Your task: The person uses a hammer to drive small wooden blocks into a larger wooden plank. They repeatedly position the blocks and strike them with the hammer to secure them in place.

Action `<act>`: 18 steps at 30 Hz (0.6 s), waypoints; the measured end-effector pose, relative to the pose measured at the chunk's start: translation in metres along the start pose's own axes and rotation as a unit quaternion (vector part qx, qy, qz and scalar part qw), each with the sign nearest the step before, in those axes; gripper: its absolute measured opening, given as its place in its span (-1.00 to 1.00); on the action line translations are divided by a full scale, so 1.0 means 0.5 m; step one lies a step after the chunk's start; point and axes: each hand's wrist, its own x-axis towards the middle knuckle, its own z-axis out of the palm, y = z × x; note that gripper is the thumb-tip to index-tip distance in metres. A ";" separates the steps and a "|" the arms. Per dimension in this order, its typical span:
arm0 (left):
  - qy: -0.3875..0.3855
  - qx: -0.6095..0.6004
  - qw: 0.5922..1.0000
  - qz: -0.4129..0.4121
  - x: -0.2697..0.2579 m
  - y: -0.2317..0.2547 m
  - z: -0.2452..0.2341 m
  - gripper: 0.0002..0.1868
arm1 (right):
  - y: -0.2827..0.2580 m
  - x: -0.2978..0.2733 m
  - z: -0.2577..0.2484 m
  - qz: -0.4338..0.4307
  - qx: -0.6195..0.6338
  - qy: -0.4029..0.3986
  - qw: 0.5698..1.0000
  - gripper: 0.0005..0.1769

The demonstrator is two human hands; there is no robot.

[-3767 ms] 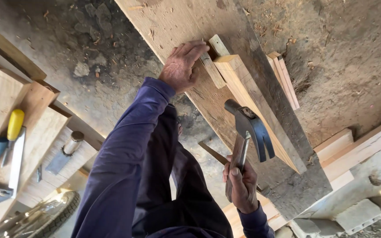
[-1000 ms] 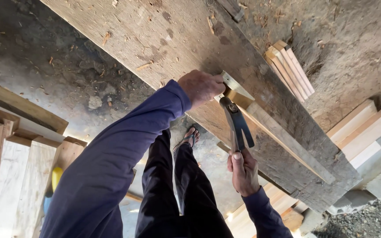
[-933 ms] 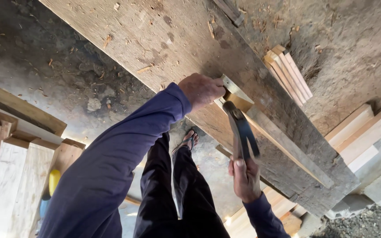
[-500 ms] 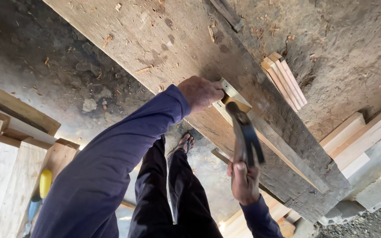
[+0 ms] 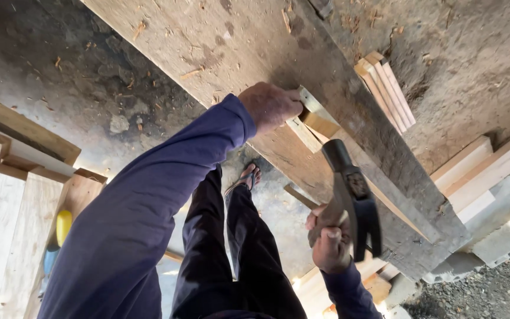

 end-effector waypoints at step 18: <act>0.041 0.018 0.999 0.028 0.012 -0.046 0.031 -0.81 | -0.084 0.052 0.052 0.073 -0.021 0.020 0.997 -0.51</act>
